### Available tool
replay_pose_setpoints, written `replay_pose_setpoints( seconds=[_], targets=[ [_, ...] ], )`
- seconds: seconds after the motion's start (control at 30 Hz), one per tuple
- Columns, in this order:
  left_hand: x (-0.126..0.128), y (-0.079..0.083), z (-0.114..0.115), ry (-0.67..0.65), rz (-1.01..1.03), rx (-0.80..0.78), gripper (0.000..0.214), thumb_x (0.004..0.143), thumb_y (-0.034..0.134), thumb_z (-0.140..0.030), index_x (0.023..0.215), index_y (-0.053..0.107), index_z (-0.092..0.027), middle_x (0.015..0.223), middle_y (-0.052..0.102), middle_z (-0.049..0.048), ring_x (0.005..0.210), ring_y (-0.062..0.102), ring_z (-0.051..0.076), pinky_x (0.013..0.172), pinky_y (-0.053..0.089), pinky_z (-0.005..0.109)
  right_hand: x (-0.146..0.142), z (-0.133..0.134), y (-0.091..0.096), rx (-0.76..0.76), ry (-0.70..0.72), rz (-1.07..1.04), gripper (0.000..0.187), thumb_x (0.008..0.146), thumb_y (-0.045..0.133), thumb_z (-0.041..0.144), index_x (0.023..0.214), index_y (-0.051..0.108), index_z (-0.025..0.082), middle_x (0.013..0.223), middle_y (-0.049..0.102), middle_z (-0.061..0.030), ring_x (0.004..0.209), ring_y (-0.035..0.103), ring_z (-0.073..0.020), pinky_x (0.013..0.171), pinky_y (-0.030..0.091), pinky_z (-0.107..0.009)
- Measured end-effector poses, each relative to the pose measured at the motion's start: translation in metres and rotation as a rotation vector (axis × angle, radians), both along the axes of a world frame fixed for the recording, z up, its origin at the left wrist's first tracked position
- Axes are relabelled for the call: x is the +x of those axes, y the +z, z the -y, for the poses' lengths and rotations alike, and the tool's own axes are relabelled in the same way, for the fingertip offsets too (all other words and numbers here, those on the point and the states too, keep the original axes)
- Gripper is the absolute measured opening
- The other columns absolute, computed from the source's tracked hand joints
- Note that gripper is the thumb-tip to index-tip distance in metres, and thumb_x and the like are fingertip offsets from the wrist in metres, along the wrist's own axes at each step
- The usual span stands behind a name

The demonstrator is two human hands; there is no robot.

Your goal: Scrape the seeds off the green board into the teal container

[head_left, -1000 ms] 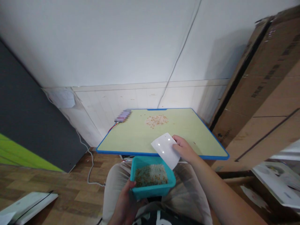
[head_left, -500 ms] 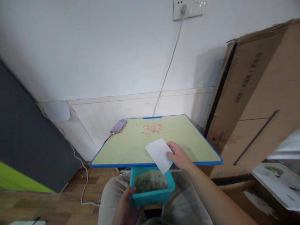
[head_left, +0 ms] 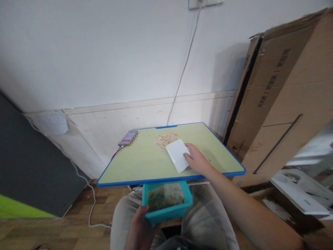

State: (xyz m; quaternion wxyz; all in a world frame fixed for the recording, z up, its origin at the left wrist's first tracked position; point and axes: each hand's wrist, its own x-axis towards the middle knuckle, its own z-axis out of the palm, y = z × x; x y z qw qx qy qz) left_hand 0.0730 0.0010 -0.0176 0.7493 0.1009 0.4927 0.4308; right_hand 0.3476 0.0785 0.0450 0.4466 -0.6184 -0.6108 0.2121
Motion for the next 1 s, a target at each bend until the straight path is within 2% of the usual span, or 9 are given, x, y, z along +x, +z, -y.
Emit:
replay_pose_setpoints(
  seconds=[0.07,0.17,0.23,0.3,0.4,0.53,0.7,1.0],
  targets=[
    [-0.002,0.001,0.001,0.012,-0.009,0.008,0.035,0.073,0.068,-0.021,0.108,0.069,-0.018,0.099,0.079,0.0107,0.084,0.073,0.028,0.073,0.055,0.038,0.004,-0.016,0.025,-0.012,-0.065,0.247,0.036,0.092,0.054,0.022,0.128,0.056,0.017,0.106,0.073,-0.0124,0.094,0.068,-0.0236,0.083,0.051,-0.035],
    [-0.004,-0.001,0.001,0.026,-0.03,0.036,0.035,0.07,0.071,-0.02,0.105,0.069,-0.02,0.096,0.079,0.0083,0.083,0.073,0.028,0.074,0.055,0.038,0.002,-0.052,0.062,-0.098,-0.123,0.508,0.035,0.095,0.051,0.021,0.129,0.058,0.015,0.111,0.074,-0.0168,0.101,0.07,-0.0264,0.082,0.05,-0.033],
    [-0.006,-0.006,0.0,0.03,-0.014,0.061,0.039,0.067,0.074,-0.022,0.106,0.07,-0.021,0.099,0.08,0.0085,0.087,0.074,0.03,0.075,0.056,0.039,-0.005,-0.078,0.08,-0.121,-0.142,0.637,0.037,0.096,0.05,0.02,0.132,0.057,0.014,0.12,0.073,-0.0192,0.108,0.069,-0.0276,0.084,0.05,-0.033],
    [-0.008,-0.013,0.0,0.038,0.016,0.081,0.046,0.066,0.076,-0.024,0.112,0.069,-0.024,0.105,0.08,0.0086,0.097,0.073,0.033,0.076,0.056,0.04,-0.016,-0.102,0.09,-0.136,-0.115,0.749,0.037,0.097,0.049,0.019,0.132,0.057,0.013,0.123,0.071,-0.0216,0.11,0.069,-0.0291,0.084,0.051,-0.034],
    [-0.009,-0.018,0.001,0.058,0.03,0.087,0.05,0.067,0.076,-0.025,0.117,0.068,-0.025,0.109,0.079,0.009,0.105,0.072,0.034,0.077,0.056,0.04,-0.032,-0.131,0.094,-0.157,-0.059,0.898,0.04,0.094,0.048,0.011,0.133,0.058,0.01,0.126,0.069,-0.0245,0.113,0.069,-0.0304,0.086,0.052,-0.034],
    [-0.01,-0.013,0.004,0.064,0.027,0.075,0.055,0.065,0.075,-0.024,0.119,0.067,-0.022,0.114,0.077,0.0107,0.107,0.071,0.034,0.081,0.056,0.041,-0.047,-0.153,0.09,-0.178,0.005,1.002,0.043,0.092,0.053,0.012,0.134,0.059,0.009,0.128,0.068,-0.026,0.116,0.068,-0.0317,0.087,0.053,-0.036],
    [-0.013,-0.006,0.007,0.061,0.017,0.073,0.061,0.064,0.075,-0.023,0.125,0.065,-0.024,0.118,0.076,0.0107,0.112,0.07,0.034,0.087,0.055,0.044,-0.057,-0.165,0.086,-0.206,0.032,1.032,0.044,0.09,0.057,0.011,0.134,0.061,0.009,0.127,0.069,-0.0251,0.117,0.067,-0.0313,0.088,0.053,-0.035],
    [-0.015,-0.012,0.006,0.074,0.027,0.07,0.065,0.06,0.078,-0.023,0.124,0.066,-0.023,0.119,0.076,0.0109,0.109,0.07,0.035,0.084,0.056,0.044,-0.059,-0.176,0.082,-0.237,0.041,1.082,0.046,0.087,0.058,0.011,0.133,0.064,0.007,0.128,0.069,-0.0259,0.115,0.068,-0.0319,0.089,0.054,-0.036]
  ],
)
